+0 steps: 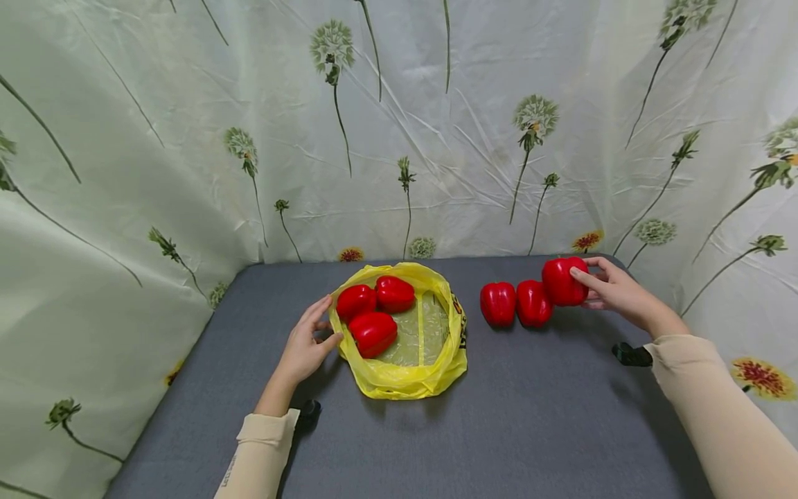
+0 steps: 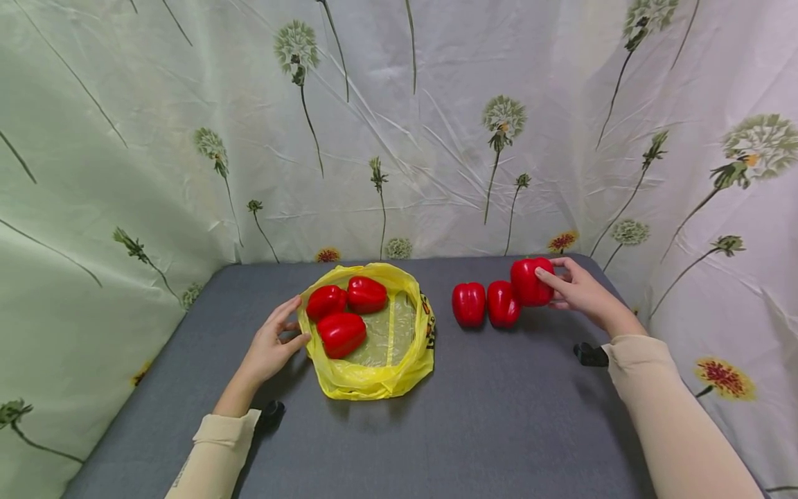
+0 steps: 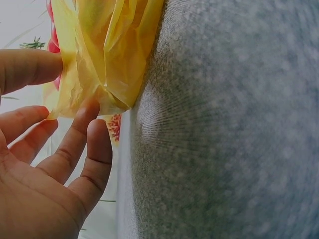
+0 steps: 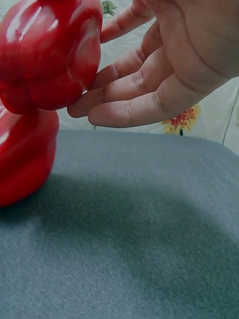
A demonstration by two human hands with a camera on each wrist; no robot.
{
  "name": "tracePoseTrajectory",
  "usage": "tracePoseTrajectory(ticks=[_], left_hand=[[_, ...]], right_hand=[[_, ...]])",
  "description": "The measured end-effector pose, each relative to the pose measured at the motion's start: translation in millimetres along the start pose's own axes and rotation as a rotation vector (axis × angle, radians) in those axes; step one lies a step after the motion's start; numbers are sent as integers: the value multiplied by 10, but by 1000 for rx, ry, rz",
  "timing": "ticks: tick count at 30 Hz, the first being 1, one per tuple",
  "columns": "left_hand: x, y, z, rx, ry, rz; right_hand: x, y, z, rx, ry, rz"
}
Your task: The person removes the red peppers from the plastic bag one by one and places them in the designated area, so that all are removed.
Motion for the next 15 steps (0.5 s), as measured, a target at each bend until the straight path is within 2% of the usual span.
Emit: tracePoseTrajectory(ticks=[9,15], left_hand=[[-15,17,-11,8,13,21],[-7,3,0,6,6,1]], right_hand=[[-8,150,-34,28,1,22],[-11,271,-57,64,4,44]])
Point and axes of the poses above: each hand's wrist, its own x-axis towards the middle knuckle, its own z-axis out of the palm, y = z × x, the point moved 7 cm from there along x, towards the middle knuckle, and after that the axes turned 7 degrees about y, right-handed, at the moved point
